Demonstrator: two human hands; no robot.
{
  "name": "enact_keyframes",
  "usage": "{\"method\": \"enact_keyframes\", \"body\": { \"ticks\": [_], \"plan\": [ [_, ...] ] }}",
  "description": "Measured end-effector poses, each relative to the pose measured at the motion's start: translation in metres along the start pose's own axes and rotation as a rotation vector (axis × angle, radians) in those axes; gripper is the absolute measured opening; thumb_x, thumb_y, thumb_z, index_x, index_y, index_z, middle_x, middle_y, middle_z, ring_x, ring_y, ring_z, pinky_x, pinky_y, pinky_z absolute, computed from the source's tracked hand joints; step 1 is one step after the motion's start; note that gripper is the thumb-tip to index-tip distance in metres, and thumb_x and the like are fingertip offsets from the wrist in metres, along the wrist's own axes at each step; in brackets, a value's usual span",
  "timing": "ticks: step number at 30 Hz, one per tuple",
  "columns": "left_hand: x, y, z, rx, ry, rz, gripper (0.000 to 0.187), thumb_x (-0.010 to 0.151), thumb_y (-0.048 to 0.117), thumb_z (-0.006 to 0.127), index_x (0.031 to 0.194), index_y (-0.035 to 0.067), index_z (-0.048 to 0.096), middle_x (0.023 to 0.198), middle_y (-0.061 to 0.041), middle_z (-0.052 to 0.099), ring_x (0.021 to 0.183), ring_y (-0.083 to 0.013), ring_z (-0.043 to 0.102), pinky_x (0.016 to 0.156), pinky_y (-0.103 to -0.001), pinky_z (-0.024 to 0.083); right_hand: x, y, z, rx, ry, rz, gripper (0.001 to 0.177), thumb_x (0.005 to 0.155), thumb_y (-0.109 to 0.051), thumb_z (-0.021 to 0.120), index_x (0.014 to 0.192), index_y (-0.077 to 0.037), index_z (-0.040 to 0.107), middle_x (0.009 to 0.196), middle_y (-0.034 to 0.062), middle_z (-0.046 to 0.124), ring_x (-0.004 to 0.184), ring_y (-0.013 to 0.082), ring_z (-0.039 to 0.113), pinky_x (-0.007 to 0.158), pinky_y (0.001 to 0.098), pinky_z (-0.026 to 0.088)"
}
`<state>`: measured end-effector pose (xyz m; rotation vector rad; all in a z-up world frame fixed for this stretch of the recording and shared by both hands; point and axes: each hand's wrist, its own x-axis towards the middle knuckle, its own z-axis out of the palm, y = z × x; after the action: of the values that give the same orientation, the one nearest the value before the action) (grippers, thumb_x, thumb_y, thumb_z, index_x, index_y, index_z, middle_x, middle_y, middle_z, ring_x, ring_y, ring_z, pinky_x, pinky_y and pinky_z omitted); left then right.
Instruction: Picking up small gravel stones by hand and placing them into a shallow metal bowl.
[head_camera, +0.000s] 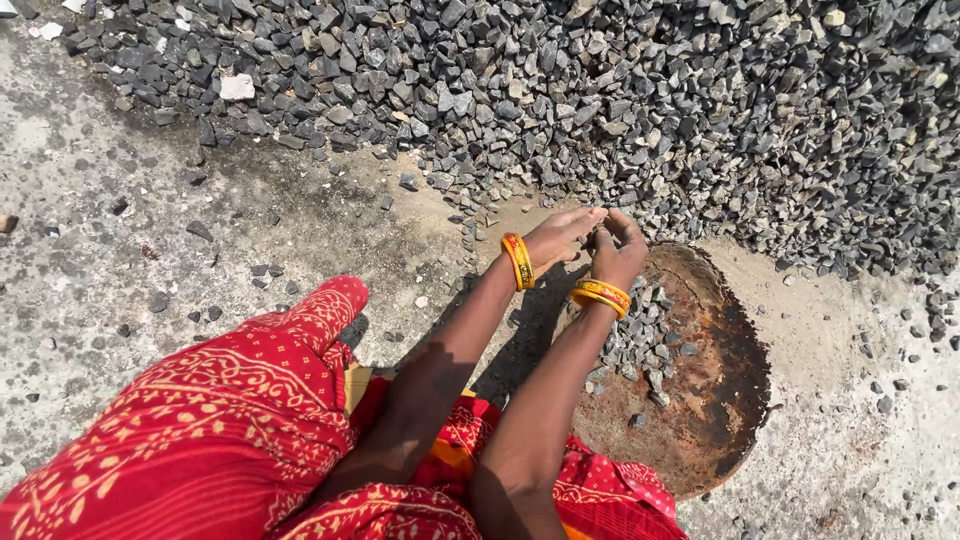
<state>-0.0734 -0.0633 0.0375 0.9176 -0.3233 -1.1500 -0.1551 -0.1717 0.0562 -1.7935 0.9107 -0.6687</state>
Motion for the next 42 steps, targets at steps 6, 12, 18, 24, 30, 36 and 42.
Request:
{"method": "enact_keyframes", "body": {
  "ticks": [6, 12, 18, 24, 30, 36, 42],
  "plan": [
    [0.008, -0.041, 0.075, -0.103, -0.256, 0.046, 0.079, 0.102, 0.054, 0.053, 0.159, 0.004, 0.031, 0.167, -0.013, 0.033, 0.155, -0.0225, 0.029, 0.126, -0.042, 0.019, 0.008, -0.016, -0.084, -0.070, 0.354, -0.132, 0.018, 0.097, -0.004, 0.068, 0.115, -0.001, 0.072, 0.102, 0.0076, 0.075, 0.087, 0.0142, 0.071, 0.078, 0.0300, 0.060],
    [0.033, -0.051, 0.013, 0.332, 0.053, 0.093, 0.075, 0.099, 0.058, 0.049, 0.151, 0.004, 0.050, 0.151, -0.018, 0.052, 0.141, -0.0262, 0.048, 0.116, -0.041, 0.037, -0.007, -0.035, -0.031, -0.045, 0.071, -0.096, 0.022, 0.097, -0.009, 0.070, 0.118, -0.004, 0.072, 0.105, 0.0087, 0.075, 0.092, 0.0157, 0.071, 0.082, 0.0298, 0.059],
    [0.036, -0.065, -0.120, 0.338, 0.599, 0.011, 0.072, 0.097, 0.057, 0.055, 0.140, 0.000, 0.058, 0.139, -0.019, 0.063, 0.129, -0.0274, 0.060, 0.111, -0.037, 0.044, -0.013, 0.010, 0.057, -0.322, -0.282, -0.200, 0.037, 0.091, -0.015, 0.075, 0.125, -0.003, 0.066, 0.112, 0.0174, 0.074, 0.100, 0.0274, 0.073, 0.086, 0.0379, 0.058],
    [-0.004, -0.030, -0.186, 0.551, 0.972, -0.113, 0.076, 0.091, 0.060, 0.059, 0.143, 0.005, 0.058, 0.148, -0.022, 0.055, 0.136, -0.0356, 0.053, 0.113, -0.042, 0.041, -0.040, 0.060, 0.118, -0.589, -0.346, -0.100, 0.053, 0.085, -0.019, 0.081, 0.133, -0.007, 0.061, 0.132, 0.0227, 0.062, 0.122, 0.0389, 0.059, 0.104, 0.0448, 0.047],
    [0.016, -0.087, -0.201, 1.146, 0.824, -0.096, 0.070, 0.085, 0.058, 0.073, 0.134, 0.008, 0.061, 0.158, -0.033, 0.028, 0.142, -0.0510, 0.035, 0.111, -0.060, 0.033, -0.056, 0.092, 0.145, -0.710, -0.280, -0.262, 0.070, 0.067, -0.005, 0.078, 0.133, -0.002, 0.056, 0.134, 0.0245, 0.059, 0.128, 0.0432, 0.052, 0.105, 0.0468, 0.041],
    [-0.005, -0.074, -0.187, 0.767, 0.752, -0.211, 0.075, 0.085, 0.062, 0.067, 0.137, 0.008, 0.059, 0.152, -0.028, 0.040, 0.137, -0.0453, 0.044, 0.108, -0.058, 0.040, -0.082, 0.076, 0.162, -0.569, -0.271, 0.146, 0.045, 0.102, -0.021, 0.063, 0.145, -0.010, 0.057, 0.136, 0.0223, 0.060, 0.123, 0.0402, 0.061, 0.104, 0.0468, 0.049],
    [-0.016, -0.058, -0.165, 0.338, 0.611, -0.325, 0.081, 0.085, 0.066, 0.060, 0.140, 0.008, 0.056, 0.144, -0.023, 0.053, 0.130, -0.0382, 0.054, 0.104, -0.055, 0.048, -0.074, 0.070, 0.149, -0.309, -0.344, 0.080, 0.053, 0.072, 0.002, 0.079, 0.124, -0.004, 0.069, 0.122, 0.0146, 0.073, 0.108, 0.0245, 0.071, 0.097, 0.0382, 0.055]
  ]
}}
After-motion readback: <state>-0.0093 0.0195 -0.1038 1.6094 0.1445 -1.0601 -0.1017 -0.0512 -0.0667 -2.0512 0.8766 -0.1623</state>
